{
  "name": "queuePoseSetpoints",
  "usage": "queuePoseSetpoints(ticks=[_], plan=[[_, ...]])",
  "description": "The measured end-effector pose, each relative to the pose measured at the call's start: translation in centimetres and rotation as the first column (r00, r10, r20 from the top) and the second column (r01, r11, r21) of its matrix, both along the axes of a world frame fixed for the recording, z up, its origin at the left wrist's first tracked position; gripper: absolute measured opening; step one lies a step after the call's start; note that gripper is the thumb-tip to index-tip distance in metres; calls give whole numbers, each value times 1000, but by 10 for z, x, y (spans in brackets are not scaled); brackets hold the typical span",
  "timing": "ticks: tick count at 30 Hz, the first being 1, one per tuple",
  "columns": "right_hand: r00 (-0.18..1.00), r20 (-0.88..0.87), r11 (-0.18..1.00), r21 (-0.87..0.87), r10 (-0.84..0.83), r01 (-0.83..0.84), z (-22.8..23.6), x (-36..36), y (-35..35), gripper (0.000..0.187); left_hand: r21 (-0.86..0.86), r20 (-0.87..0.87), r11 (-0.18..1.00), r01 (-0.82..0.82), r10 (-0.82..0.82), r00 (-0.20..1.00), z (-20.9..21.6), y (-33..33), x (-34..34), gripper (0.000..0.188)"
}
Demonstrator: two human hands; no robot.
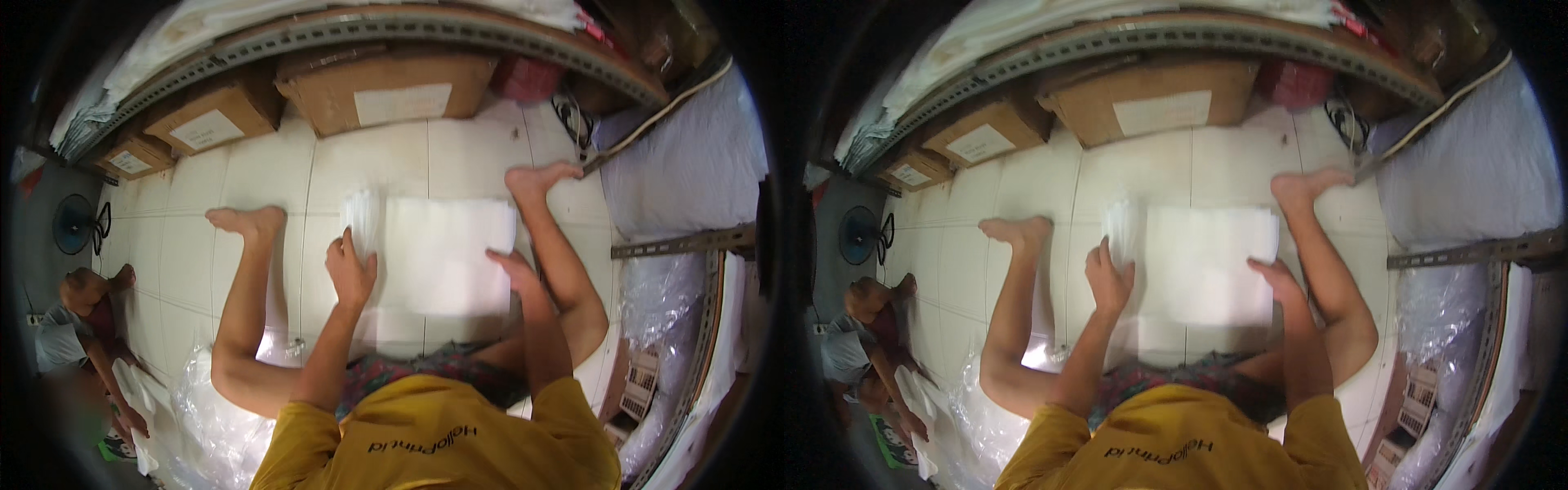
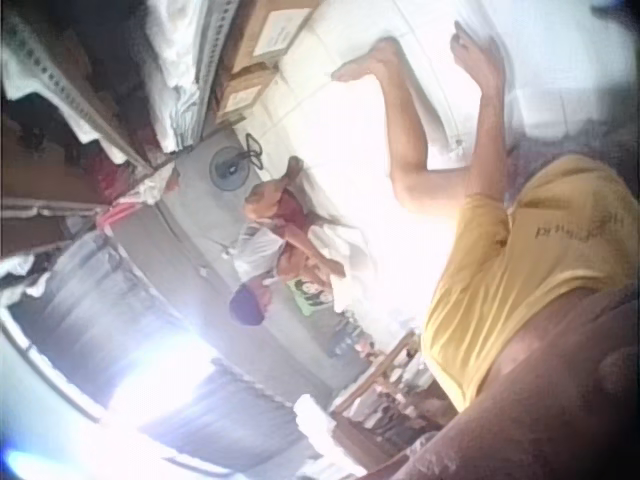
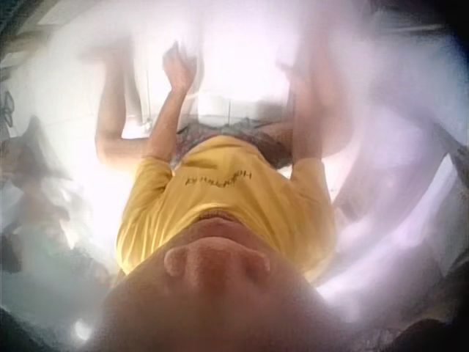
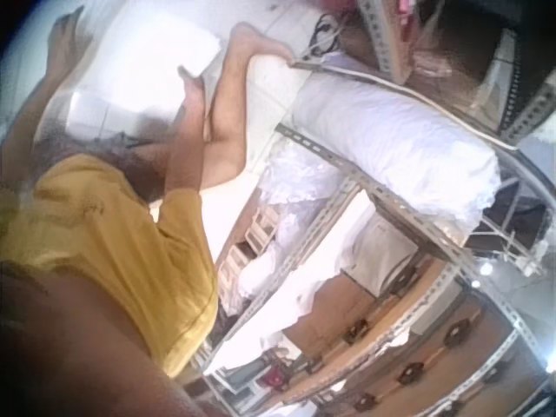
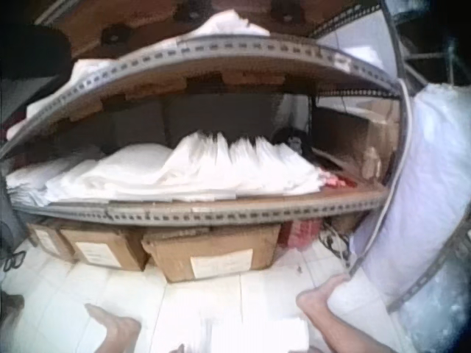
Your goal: The person sits on the floor and repeatedly folds white sheets by hand. They pick up a sheet, fold it in half, then fold it again, and place the folded stack on a nearby metal shelf. The process is repeated continuously.
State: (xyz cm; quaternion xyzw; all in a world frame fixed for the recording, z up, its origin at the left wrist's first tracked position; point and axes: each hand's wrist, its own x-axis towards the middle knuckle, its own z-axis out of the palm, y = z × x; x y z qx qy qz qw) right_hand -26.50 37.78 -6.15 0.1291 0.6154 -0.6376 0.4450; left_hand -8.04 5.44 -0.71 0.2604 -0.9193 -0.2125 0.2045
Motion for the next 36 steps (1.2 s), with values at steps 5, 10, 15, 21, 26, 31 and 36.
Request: queuePoseSetpoints(ticks=[5, 10, 15, 21, 26, 31, 36], plan=[[994, 84, 991, -125, 63, -53, 27, 0, -12, 47, 260, 321, 930, -260, 170, 932, -37, -8, 24, 109], [992, -85, 996, -1, 93, -94, 23, 6, -22, 45, 359, 466, 889, -286, 95, 880, -31, -15, 15, 111], [838, -483, 957, 253, 253, -143, 75, 19, -54, 43, 508, 481, 800, -319, 43, 875, -26, -24, 13, 113], [-15, -648, 634, 749, 761, -193, 247, -8, -89, 36, 632, -8, 772, -69, 95, 995, -11, -2, 2, 113], [-388, -463, 401, 886, 797, -232, 377, 17, -132, 28, 177, -564, 904, 390, -232, 793, 204, -24, -21, 103], [-559, -333, 355, 932, 760, -72, 440, 37, -159, 20, -631, -101, 573, 523, -730, 676, 366, 2, -33, 91], [-533, -285, 380, 922, 797, 76, 460, 31, -173, 18, 155, 348, 561, 813, -801, 487, 403, -12, -89, 55]])
